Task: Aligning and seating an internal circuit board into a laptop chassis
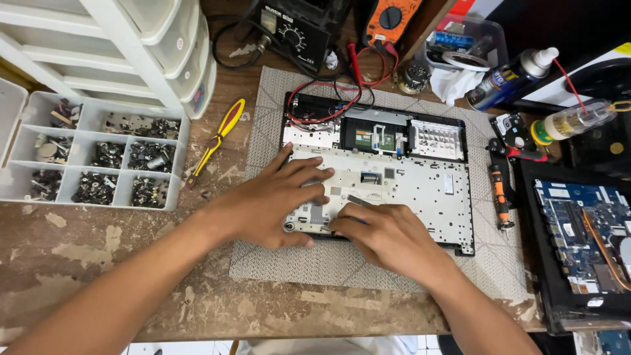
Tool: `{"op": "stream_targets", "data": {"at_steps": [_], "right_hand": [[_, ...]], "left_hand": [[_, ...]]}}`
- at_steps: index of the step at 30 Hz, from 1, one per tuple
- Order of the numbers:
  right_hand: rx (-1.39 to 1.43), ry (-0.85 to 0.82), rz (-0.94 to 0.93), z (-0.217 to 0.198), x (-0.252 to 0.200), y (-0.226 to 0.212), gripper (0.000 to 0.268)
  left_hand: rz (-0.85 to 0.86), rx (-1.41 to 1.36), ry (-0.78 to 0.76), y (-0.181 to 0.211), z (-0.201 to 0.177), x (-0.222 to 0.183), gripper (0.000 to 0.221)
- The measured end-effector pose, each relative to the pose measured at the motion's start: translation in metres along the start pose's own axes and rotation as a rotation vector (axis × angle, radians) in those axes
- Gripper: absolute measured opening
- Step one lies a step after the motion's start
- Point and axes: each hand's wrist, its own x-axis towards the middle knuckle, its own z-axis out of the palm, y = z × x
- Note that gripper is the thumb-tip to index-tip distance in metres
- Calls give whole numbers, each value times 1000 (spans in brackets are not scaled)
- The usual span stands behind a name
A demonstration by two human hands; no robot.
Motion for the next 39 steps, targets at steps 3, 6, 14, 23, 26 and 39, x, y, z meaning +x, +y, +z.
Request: {"op": "stream_targets", "data": {"at_steps": [3,6,14,23,26,39], "right_hand": [[-13,6,-4,0,1,-1,26],[-84,1,16,2,1,0,16],[-104,-14,61,-6,3,11,14],[-34,-36,29,-11,10,29,9],[-38,-57,0,-9,8,36,10],[-134,-119,-5,8,-2,45,21]], "left_hand": [[-14,-7,30,4,0,0,78],[11,19,131,2,7,2,70],[16,71,342,-4,15,7,47],[5,103,355,-3,14,15,46],[3,95,349,1,10,15,44],[112,-15,354,6,7,13,22]]}}
